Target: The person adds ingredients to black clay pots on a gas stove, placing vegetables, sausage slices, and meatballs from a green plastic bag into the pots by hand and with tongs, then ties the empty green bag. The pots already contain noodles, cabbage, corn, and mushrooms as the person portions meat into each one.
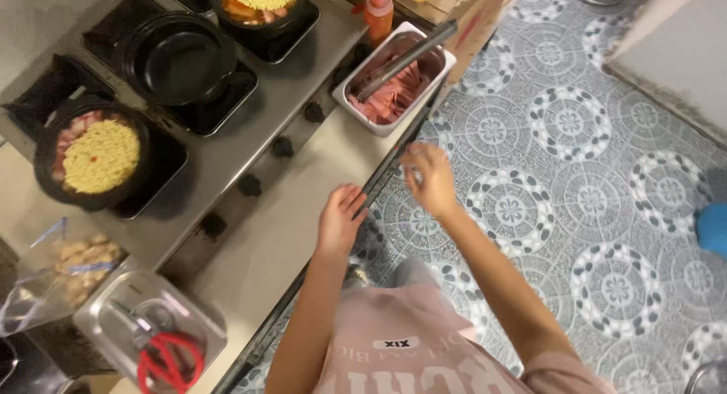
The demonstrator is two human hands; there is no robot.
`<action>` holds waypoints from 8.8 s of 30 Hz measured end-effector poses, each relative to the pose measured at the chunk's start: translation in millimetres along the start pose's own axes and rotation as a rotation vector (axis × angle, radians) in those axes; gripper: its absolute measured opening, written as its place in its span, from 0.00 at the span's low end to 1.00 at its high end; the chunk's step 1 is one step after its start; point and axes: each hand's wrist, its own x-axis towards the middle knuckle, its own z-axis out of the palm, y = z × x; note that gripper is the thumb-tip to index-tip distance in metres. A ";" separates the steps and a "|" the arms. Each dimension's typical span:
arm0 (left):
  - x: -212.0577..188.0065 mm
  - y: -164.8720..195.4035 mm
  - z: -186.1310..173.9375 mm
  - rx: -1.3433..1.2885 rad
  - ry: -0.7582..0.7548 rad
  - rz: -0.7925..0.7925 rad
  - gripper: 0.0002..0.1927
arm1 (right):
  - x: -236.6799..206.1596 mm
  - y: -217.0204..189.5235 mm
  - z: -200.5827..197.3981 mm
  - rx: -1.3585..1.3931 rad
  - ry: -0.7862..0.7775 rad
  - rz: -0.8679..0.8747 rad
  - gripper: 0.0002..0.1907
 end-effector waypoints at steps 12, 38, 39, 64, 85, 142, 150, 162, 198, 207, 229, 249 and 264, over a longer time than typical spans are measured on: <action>193.9 -18.5 127.3 -0.114 0.473 0.111 0.27 | 226.3 212.2 98.9 -0.288 -0.318 -0.320 0.29; -50.2 -122.9 31.5 -0.928 0.880 0.607 0.09 | 179.8 -0.8 61.9 0.377 -1.248 -0.382 0.19; -72.8 -129.4 21.6 -0.957 0.893 0.649 0.11 | 162.5 -25.2 62.9 0.404 -1.276 -0.394 0.19; -521.5 -151.4 -334.9 -1.418 1.022 1.316 0.05 | -192.2 -545.4 153.8 0.745 -1.225 -0.957 0.19; -745.4 42.0 -621.8 -0.972 0.966 0.954 0.25 | -328.6 -850.7 242.2 0.190 -1.132 -0.957 0.20; -657.3 194.8 -655.6 1.107 1.499 0.963 0.08 | -248.3 -791.6 419.3 0.774 -1.126 0.171 0.10; -560.4 246.8 -653.7 1.459 1.443 0.740 0.13 | -248.5 -797.0 407.6 0.839 -1.191 0.244 0.10; -582.7 237.4 -657.7 1.065 1.078 0.982 0.10 | -249.4 -799.9 398.0 0.895 -1.255 0.321 0.09; -650.8 298.0 -693.2 1.242 0.499 0.885 0.07 | -319.0 -866.3 345.0 0.783 -0.758 0.575 0.07; -577.1 234.6 -676.1 1.836 0.874 0.502 0.08 | -326.2 -848.0 331.8 0.821 -0.793 0.555 0.08; -619.1 319.1 -657.4 0.533 0.744 0.800 0.14 | -275.6 -819.1 355.7 0.958 -0.957 0.568 0.08; -585.0 424.3 -629.1 0.807 0.762 1.202 0.08 | -239.8 -793.3 363.9 0.860 -0.986 0.506 0.09; -552.9 216.1 -652.8 1.165 0.923 0.439 0.20 | -277.6 -807.5 349.5 0.953 -0.995 0.555 0.08</action>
